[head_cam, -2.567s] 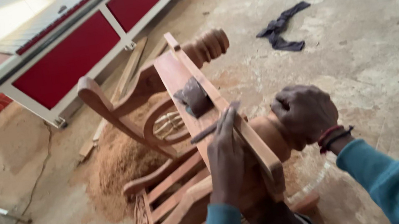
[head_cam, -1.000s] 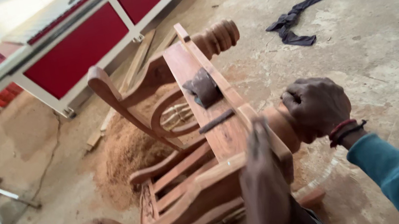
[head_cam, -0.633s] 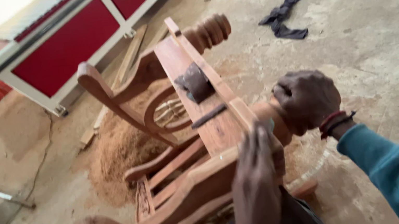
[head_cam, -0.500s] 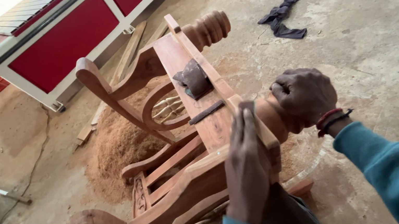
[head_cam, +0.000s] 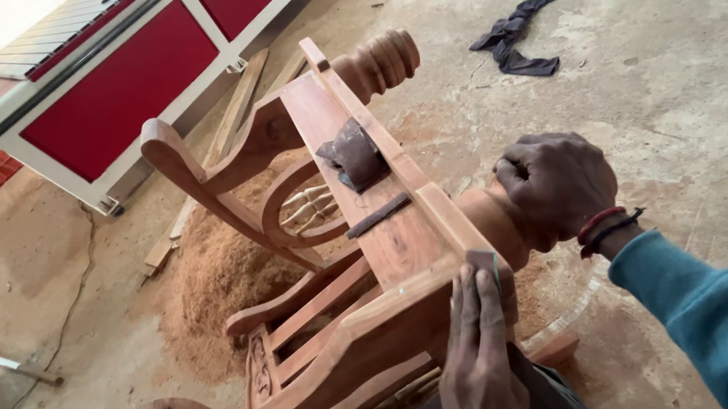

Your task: The person sands the wooden frame of a chair by hand using pieces of sandpaper, smoothing the surface of the legs and decorative backrest components.

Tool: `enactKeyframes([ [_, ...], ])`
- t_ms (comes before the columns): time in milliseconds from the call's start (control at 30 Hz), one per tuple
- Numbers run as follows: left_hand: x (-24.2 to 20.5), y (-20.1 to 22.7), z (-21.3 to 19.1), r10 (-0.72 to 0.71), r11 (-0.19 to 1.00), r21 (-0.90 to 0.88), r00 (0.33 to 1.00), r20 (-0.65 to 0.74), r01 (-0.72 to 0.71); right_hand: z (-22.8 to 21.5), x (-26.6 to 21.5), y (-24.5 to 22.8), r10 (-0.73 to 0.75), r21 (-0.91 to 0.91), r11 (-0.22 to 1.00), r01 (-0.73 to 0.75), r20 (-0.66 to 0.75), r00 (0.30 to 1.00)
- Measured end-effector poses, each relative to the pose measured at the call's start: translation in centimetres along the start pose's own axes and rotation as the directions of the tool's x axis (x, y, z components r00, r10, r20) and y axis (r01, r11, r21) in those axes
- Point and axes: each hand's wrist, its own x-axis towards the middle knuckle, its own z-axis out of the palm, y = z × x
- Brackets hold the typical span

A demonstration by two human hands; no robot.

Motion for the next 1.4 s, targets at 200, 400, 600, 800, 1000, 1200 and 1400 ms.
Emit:
enactKeyframes([
  [200,3.6,-0.3,-1.0,-0.031,0.994,-0.105,0.999,-0.022,0.029,-0.2,-0.2,0.1,0.025,-0.054,0.998,-0.021,0.084,0.996],
  [400,4.2,-2.0,-1.3,0.138,0.982,0.118,0.985,0.100,-0.150,0.1,0.1,0.3,0.013,-0.016,1.000,-0.012,0.067,0.998],
  [600,4.6,-2.5,-1.1,0.161,0.959,0.207,0.973,0.164,-0.194,0.5,-0.6,0.7,-0.023,-0.024,0.999,0.023,-0.021,1.000],
  [800,8.0,-5.6,-1.4,0.245,0.894,0.320,0.939,0.241,-0.315,1.0,-0.5,1.0,-0.034,-0.018,0.999,0.034,0.012,0.999],
  [1000,6.2,-3.6,-1.4,0.213,0.907,0.271,0.905,0.367,-0.323,0.5,-0.5,0.8,-0.030,0.000,1.000,0.030,0.019,0.999],
  [1200,9.3,-6.5,-2.2,0.278,0.874,0.321,0.918,0.283,-0.364,0.4,-0.5,0.7,-0.020,-0.013,1.000,0.021,0.040,0.999],
  [1400,5.2,-3.1,-2.5,0.306,0.913,0.178,0.904,0.299,-0.367,0.4,-0.5,0.5,-0.010,-0.007,1.000,0.010,0.013,1.000],
])
